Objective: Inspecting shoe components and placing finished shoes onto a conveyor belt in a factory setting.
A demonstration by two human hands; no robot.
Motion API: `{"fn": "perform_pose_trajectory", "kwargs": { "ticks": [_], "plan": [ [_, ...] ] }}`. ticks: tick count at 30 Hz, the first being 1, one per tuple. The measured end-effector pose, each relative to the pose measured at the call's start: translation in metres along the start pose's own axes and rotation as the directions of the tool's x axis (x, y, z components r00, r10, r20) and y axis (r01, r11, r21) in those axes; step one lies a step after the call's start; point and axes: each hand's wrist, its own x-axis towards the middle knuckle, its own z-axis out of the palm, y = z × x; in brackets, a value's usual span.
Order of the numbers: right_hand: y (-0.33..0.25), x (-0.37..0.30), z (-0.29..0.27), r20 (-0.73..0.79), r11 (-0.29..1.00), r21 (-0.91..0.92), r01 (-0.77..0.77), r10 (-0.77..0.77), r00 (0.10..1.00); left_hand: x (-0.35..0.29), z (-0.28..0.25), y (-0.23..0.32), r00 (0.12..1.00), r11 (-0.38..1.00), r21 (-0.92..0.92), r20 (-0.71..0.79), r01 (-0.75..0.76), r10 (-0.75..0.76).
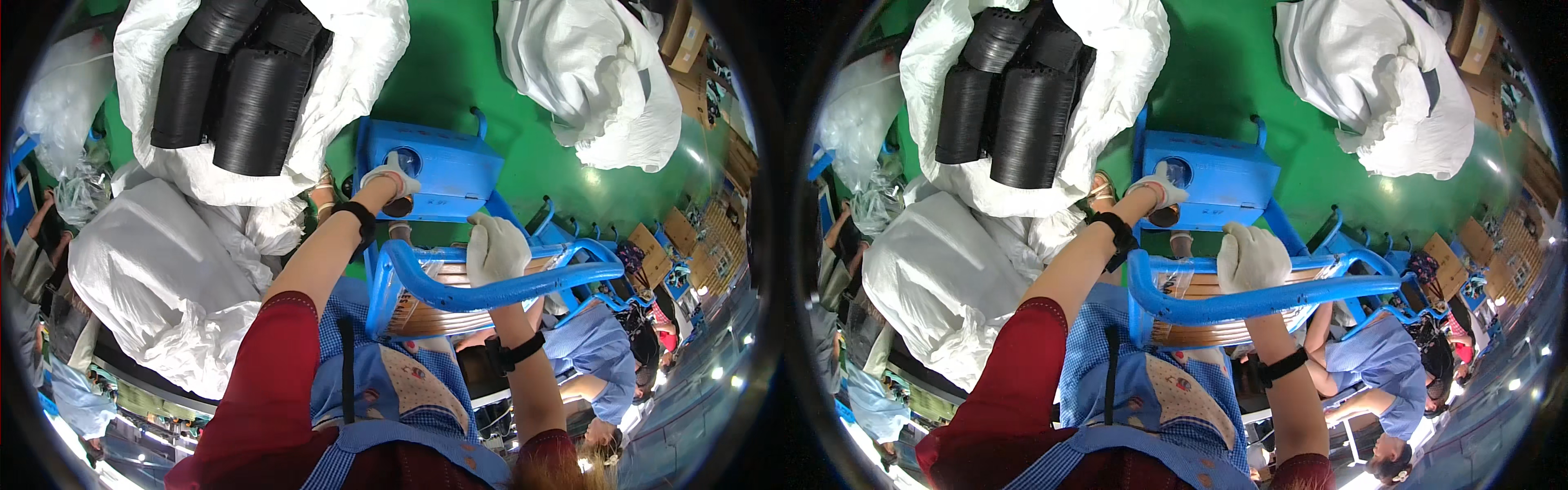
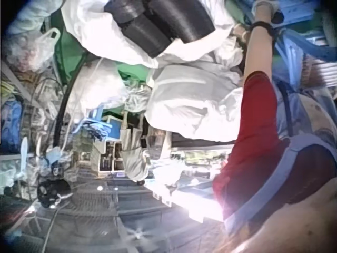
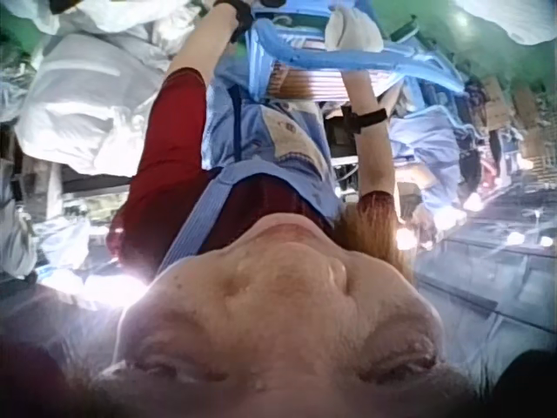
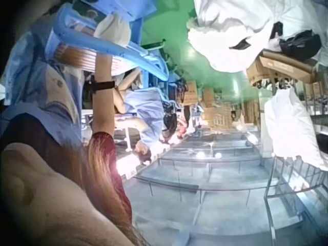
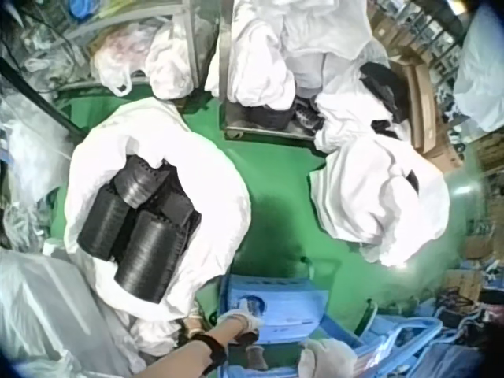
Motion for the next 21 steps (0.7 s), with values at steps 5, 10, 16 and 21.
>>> {"fn": "perform_pose_trajectory", "kwargs": {
  "ticks": [5,10,16,21],
  "plan": [
    [-0.002,0.000,0.004,-0.053,0.999,0.027,0.044,-0.043,0.998,0.013,-0.008,0.012,0.999,0.976,0.216,0.009,0.033,-0.035],
    [0.003,-0.001,0.002,-0.034,1.000,-0.009,0.024,-0.024,0.999,-0.009,-0.011,0.023,0.999,0.992,0.129,0.048,-0.008,0.002],
    [-0.002,0.001,0.004,0.020,0.998,-0.029,0.055,-0.055,0.998,-0.025,-0.017,-0.020,0.954,0.951,0.199,-0.141,-0.236,0.266],
    [0.011,-0.003,0.025,-0.047,0.967,-0.158,0.202,-0.212,0.976,-0.096,-0.009,-0.108,0.548,0.765,-0.264,-0.825,-0.587,0.136]
  ]
}}
